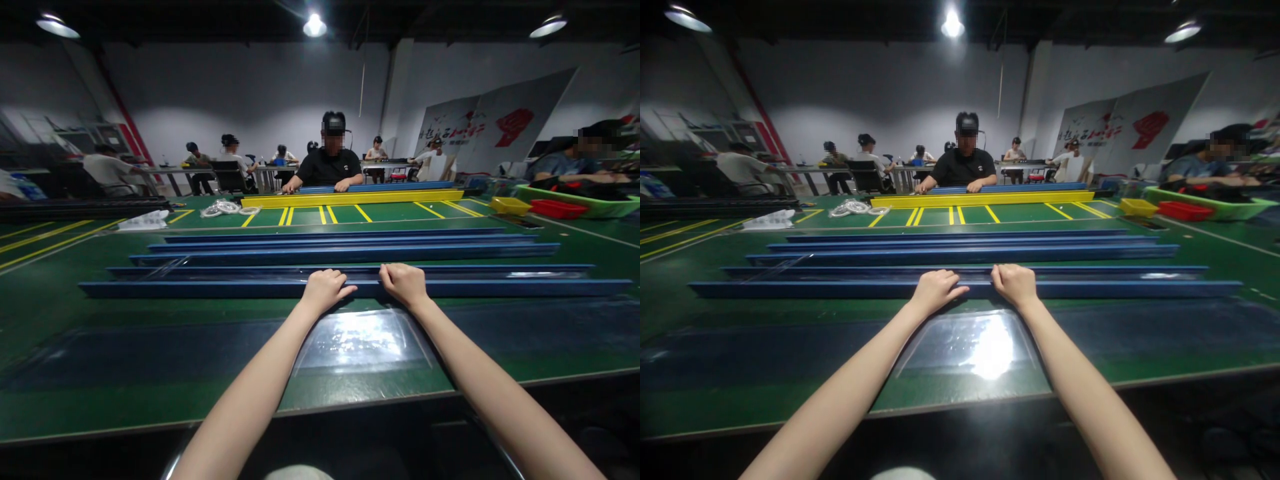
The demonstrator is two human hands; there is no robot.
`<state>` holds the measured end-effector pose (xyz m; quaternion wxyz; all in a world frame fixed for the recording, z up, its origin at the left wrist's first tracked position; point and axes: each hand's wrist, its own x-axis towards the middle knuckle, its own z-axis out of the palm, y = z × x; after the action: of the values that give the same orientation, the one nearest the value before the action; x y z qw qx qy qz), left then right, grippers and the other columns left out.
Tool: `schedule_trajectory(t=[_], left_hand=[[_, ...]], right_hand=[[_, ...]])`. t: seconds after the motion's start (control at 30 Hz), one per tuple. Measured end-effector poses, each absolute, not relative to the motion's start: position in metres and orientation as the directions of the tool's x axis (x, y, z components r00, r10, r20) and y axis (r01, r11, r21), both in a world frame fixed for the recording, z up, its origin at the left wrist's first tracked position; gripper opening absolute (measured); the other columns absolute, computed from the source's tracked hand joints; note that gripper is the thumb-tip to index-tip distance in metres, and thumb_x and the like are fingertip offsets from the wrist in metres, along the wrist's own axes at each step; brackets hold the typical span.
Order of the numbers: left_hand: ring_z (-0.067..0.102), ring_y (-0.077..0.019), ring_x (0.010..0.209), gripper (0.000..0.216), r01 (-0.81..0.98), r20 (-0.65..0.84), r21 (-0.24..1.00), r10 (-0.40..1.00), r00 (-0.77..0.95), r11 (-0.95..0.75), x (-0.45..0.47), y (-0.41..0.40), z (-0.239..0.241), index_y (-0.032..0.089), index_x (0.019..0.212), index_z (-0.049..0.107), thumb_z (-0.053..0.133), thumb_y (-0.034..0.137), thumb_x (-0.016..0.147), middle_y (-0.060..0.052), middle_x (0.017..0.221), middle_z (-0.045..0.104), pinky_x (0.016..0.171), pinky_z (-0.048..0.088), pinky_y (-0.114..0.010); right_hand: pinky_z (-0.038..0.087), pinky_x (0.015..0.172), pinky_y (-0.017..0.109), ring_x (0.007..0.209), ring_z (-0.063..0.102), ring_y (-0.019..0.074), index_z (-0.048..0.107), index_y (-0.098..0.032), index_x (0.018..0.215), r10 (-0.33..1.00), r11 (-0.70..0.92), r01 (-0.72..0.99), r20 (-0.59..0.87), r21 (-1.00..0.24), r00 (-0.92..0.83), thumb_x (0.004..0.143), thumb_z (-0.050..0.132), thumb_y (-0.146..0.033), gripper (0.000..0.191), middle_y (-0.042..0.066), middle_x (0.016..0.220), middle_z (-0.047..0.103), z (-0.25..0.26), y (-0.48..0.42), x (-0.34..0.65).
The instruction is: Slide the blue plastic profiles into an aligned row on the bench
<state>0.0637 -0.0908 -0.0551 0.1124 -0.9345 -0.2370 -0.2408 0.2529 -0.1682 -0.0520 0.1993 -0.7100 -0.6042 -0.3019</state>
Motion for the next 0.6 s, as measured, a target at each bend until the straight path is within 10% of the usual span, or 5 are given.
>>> schedule_trajectory(t=[0.6], left_hand=[[0.051,-0.0165,0.081,0.035,0.467,0.518,-0.117,0.347,0.782,-0.877,0.061,-0.091,-0.048,0.017,0.084,0.055,0.037,0.047,0.084,-0.005,0.083,0.06,0.067,0.037,-0.026]], right_hand=[[0.018,0.046,0.024,0.046,0.05,0.0115,0.059,-0.015,0.047,0.741,-0.268,0.96,0.655,0.085,0.149,0.078,0.031,-0.03,0.045,0.007,0.055,0.063,-0.051,-0.172,0.284]])
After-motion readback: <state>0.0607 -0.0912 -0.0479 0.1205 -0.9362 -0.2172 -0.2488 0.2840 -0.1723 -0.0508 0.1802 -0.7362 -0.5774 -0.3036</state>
